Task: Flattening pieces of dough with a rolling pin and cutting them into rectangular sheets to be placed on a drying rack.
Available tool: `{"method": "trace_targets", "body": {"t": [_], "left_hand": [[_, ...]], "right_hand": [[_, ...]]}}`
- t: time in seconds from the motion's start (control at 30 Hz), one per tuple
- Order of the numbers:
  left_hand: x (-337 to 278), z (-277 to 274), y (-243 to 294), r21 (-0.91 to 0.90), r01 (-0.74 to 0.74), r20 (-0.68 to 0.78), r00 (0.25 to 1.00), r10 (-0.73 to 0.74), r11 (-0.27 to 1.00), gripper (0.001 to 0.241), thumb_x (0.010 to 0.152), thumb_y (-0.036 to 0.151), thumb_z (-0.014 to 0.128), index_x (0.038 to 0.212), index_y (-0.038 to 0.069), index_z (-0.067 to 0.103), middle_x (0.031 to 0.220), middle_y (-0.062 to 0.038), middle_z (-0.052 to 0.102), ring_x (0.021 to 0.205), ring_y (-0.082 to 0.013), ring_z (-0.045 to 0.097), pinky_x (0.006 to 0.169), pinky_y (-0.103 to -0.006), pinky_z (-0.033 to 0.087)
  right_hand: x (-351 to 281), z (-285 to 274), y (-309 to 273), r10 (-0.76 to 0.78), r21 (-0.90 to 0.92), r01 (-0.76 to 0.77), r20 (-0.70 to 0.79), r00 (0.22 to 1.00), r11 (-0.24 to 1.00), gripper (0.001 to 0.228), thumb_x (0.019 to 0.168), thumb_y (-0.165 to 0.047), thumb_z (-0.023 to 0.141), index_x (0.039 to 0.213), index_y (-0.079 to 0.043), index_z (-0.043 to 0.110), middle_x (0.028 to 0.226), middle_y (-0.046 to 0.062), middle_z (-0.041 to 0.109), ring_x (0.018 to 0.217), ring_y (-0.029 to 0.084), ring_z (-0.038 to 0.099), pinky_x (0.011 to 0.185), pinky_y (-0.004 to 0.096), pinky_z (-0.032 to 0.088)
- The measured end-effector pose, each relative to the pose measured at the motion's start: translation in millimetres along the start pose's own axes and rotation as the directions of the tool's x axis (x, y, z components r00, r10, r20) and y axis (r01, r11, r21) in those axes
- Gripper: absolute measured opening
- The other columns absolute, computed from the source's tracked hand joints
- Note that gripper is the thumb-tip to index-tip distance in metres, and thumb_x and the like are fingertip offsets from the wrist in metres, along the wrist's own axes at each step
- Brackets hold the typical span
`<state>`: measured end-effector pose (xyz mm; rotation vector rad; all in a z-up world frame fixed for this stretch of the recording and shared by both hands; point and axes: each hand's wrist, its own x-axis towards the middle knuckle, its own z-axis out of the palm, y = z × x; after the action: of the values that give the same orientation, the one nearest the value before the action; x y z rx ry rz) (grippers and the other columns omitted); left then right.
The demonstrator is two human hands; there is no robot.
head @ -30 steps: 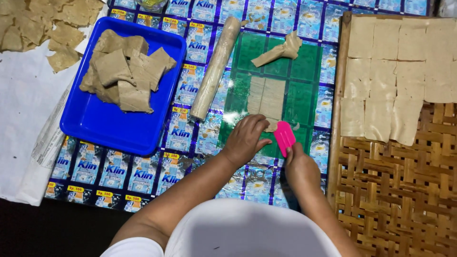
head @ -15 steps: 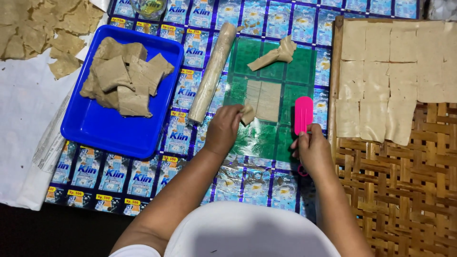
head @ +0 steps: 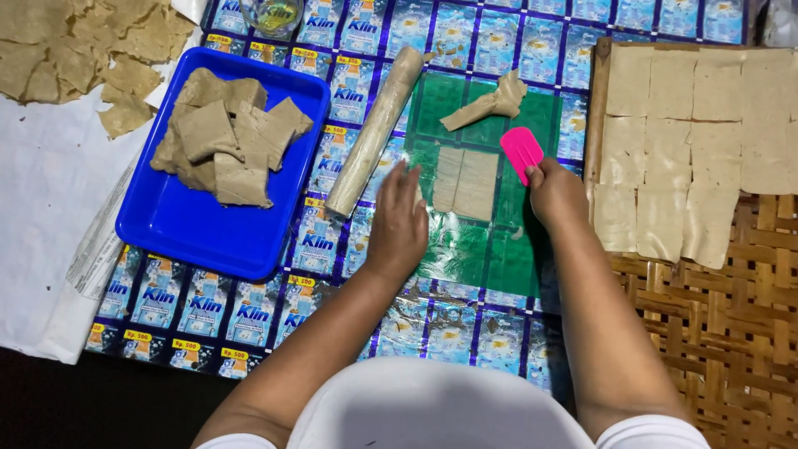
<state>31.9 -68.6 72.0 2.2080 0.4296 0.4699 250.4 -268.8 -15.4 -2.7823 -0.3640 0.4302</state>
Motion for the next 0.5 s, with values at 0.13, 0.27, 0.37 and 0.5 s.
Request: {"method": "trace_targets", "body": {"t": [0.13, 0.27, 0.37, 0.5], "left_hand": [[-0.5, 53.9, -35.8, -0.315, 0.015, 0.05, 0.999, 0.0, 0.949, 0.04, 0.103, 0.008, 0.049, 0.142, 0.002, 0.056, 0.135, -0.027, 0.057, 0.129, -0.0495, 0.056, 0.1, -0.0518, 0.056], [8.9, 104.9, -70.6, -0.821, 0.439, 0.331, 0.887, -0.323, 0.364, 0.044, 0.11, 0.016, 0.042, 0.15, -0.002, 0.048, 0.143, -0.032, 0.055, 0.133, -0.0372, 0.056, 0.111, -0.0457, 0.048], [14.4, 99.7, -58.1, -0.861, 0.507, 0.459, 0.797, -0.394, 0.024, 0.057, 0.111, 0.031, 0.038, 0.156, -0.004, 0.037, 0.151, -0.031, 0.046, 0.141, -0.0395, 0.049, 0.117, -0.0483, 0.041], [11.7, 101.5, -49.0, -0.849, 0.35, 0.52, 0.688, -0.506, -0.395, 0.061, 0.109, 0.052, 0.042, 0.145, 0.004, 0.054, 0.136, -0.022, 0.063, 0.122, -0.0307, 0.066, 0.11, -0.0437, 0.051]], "right_hand": [[-6.7, -6.2, -19.2, -0.055, -0.054, 0.063, 0.13, 0.99, 0.997, 0.036, 0.105, -0.042, 0.051, 0.122, -0.019, 0.072, 0.108, 0.023, 0.074, 0.116, 0.047, 0.065, 0.095, 0.06, 0.052], [-27.7, -11.4, -29.3, -0.131, 0.014, 0.13, 0.173, 0.976, 0.991, 0.031, 0.103, -0.038, 0.052, 0.114, -0.017, 0.071, 0.105, 0.028, 0.073, 0.113, 0.052, 0.064, 0.095, 0.063, 0.051], [-68.8, -20.4, -44.2, -0.143, -0.034, 0.148, 0.113, 0.983, 0.988, 0.029, 0.104, -0.039, 0.05, 0.118, -0.02, 0.067, 0.099, 0.026, 0.073, 0.107, 0.05, 0.067, 0.091, 0.062, 0.053], [-151.4, -31.0, -83.2, -0.35, -0.108, 0.351, 0.028, 0.936, 0.93, 0.04, 0.1, -0.021, 0.053, 0.138, -0.027, 0.063, 0.101, 0.016, 0.063, 0.104, 0.043, 0.066, 0.082, 0.056, 0.059]]}}
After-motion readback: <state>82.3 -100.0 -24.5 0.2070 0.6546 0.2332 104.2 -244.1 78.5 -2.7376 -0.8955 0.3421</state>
